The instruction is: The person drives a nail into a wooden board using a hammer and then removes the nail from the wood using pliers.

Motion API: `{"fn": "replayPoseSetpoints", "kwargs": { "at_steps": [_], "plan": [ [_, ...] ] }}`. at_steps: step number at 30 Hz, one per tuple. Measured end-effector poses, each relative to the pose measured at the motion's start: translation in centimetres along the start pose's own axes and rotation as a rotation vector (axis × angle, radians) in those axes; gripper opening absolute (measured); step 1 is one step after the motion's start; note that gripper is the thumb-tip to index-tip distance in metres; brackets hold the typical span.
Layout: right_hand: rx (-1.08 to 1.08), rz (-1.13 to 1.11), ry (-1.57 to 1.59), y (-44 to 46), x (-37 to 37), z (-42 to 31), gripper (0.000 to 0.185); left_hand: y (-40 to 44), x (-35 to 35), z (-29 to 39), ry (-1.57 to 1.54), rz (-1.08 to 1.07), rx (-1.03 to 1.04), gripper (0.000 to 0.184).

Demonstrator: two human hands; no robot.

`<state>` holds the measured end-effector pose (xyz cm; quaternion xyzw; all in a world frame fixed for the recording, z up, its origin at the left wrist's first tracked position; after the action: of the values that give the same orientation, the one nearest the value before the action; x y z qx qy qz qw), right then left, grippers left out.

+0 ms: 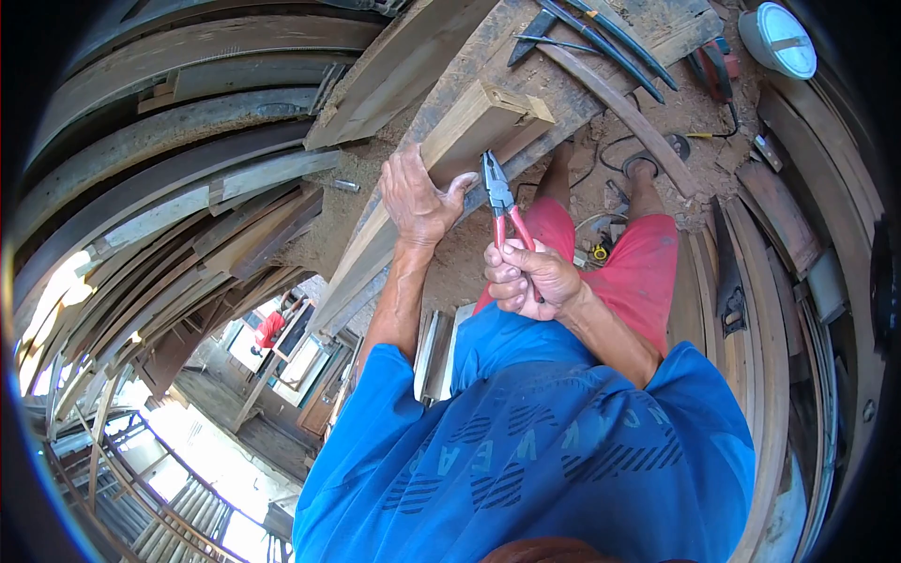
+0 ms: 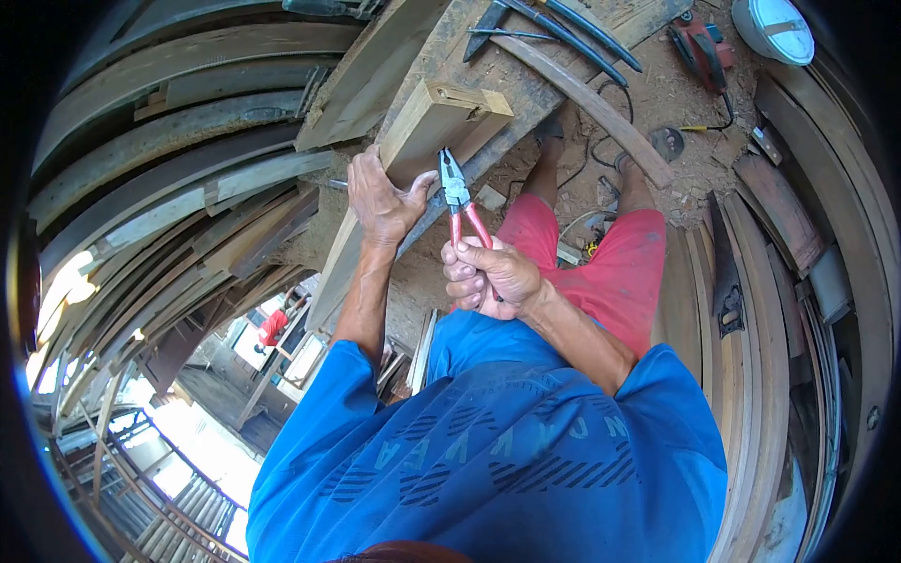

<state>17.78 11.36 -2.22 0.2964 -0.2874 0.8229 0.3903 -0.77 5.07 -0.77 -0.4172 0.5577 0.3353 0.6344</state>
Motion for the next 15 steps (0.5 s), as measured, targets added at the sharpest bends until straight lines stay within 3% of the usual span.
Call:
{"fn": "replayPoseSetpoints", "kwargs": {
  "at_steps": [7, 15],
  "plan": [
    [-0.138, 0.172, -0.363, -0.5, -0.9, -3.3, 0.034, 0.6, 0.1, -0.1, -0.024, -0.043, -0.013, 0.095],
    [-0.142, 0.099, -0.4, 0.0, -2.7, -4.3, 0.04, 1.0, 0.3, -0.3, -0.009, -0.076, -0.012, 0.095]
  ]
}}
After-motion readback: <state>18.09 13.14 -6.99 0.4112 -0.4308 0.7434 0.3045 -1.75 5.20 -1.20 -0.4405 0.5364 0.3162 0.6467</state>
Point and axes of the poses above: each hand's wrist, its own y-axis towards the middle knuckle, its own x-axis out of the palm, z = x × y, the point moved 7 cm from there along y, towards the middle knuckle, and after that the axes turned 10 degrees about -x, right-handed, at the moved point
